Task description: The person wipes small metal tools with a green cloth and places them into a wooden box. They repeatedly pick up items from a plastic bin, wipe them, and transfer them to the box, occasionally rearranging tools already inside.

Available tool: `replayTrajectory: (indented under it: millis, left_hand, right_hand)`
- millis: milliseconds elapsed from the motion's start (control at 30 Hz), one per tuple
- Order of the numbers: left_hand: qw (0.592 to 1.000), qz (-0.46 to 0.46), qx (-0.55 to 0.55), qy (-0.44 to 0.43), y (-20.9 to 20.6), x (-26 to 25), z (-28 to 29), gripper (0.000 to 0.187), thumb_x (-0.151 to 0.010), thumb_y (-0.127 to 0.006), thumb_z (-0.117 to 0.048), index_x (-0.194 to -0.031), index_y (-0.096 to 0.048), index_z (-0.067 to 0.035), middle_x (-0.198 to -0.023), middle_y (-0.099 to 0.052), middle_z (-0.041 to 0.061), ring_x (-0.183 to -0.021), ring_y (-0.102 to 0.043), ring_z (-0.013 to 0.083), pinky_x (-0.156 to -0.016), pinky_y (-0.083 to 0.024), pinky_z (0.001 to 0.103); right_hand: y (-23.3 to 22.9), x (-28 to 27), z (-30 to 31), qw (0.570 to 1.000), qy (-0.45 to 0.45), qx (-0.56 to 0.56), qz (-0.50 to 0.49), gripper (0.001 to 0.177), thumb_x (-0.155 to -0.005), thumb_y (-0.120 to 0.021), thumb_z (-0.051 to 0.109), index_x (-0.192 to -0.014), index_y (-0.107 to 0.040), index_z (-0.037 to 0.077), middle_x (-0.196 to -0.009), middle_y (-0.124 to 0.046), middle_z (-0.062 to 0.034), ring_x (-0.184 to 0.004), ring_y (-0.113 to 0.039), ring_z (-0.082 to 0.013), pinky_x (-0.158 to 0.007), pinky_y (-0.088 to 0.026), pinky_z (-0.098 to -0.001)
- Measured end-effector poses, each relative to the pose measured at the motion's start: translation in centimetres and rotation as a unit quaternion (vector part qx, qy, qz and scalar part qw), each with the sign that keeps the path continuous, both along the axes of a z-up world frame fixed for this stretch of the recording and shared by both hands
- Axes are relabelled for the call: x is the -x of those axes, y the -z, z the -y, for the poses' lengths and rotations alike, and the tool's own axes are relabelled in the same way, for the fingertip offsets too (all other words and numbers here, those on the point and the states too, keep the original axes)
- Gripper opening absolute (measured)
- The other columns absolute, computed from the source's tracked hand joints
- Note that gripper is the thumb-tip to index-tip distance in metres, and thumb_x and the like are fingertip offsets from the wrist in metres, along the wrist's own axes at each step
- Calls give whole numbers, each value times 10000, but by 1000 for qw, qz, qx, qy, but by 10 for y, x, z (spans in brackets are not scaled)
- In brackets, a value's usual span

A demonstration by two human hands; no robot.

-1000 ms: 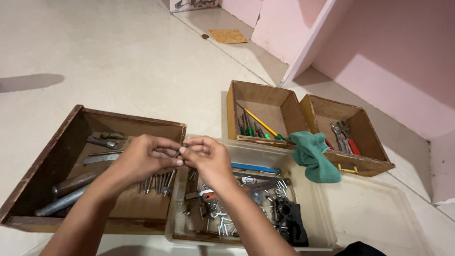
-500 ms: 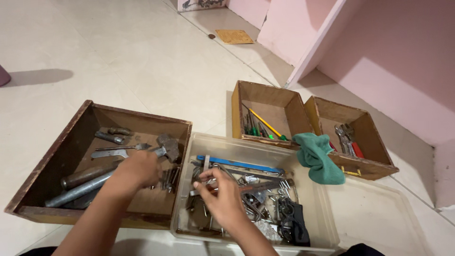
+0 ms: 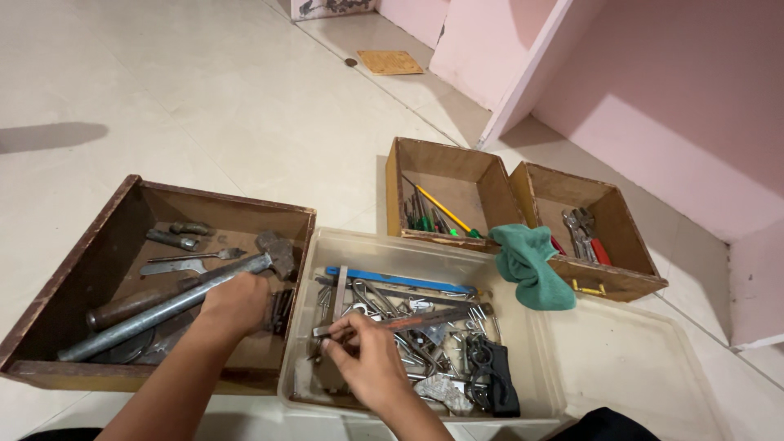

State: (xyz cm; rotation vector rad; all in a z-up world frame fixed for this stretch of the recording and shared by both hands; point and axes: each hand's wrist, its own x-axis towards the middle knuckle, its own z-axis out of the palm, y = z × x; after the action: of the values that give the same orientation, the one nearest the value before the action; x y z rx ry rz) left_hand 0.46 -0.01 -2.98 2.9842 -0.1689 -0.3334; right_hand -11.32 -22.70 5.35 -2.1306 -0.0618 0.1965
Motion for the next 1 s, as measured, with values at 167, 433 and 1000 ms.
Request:
replayTrajectory:
  millis: [167, 433, 1000]
  left_hand:
    - [1000, -25, -5, -11, -11, 4, 3, 211, -911, -617, -194, -979, -790, -96, -1104, -739, 187, -1043, -740, 351, -914, -606, 435]
    - [998, -39, 15, -49, -34, 7, 5, 181, -914, -642, -195, -990, -797, -144, -1133, -735, 168, -1064, -721, 367, -939, -596, 453]
    - [985, 36, 127, -113, -88, 13, 10, 212, -838, -712, -123, -996, -827, -206, -1009, -772, 138, -994, -746, 310, -916, -594, 412]
  right_hand:
    - [1, -1, 0, 999, 12, 28, -15, 182, -868, -735, 133, -1023, -695, 46, -994, -778, -92, -914, -753, -182, -852, -580, -334]
    - [33, -16, 15, 999, 22, -38, 0, 120, -873, -740, 97, -993, -732, 103, -990, -791, -56, -952, -762, -174, -897, -612, -309]
    - [66, -42, 222, 959, 256, 120, 6, 111, -785, -765, 70, -895, -781, 57, -810, -799, -94, -731, -783, -184, -691, -596, -320]
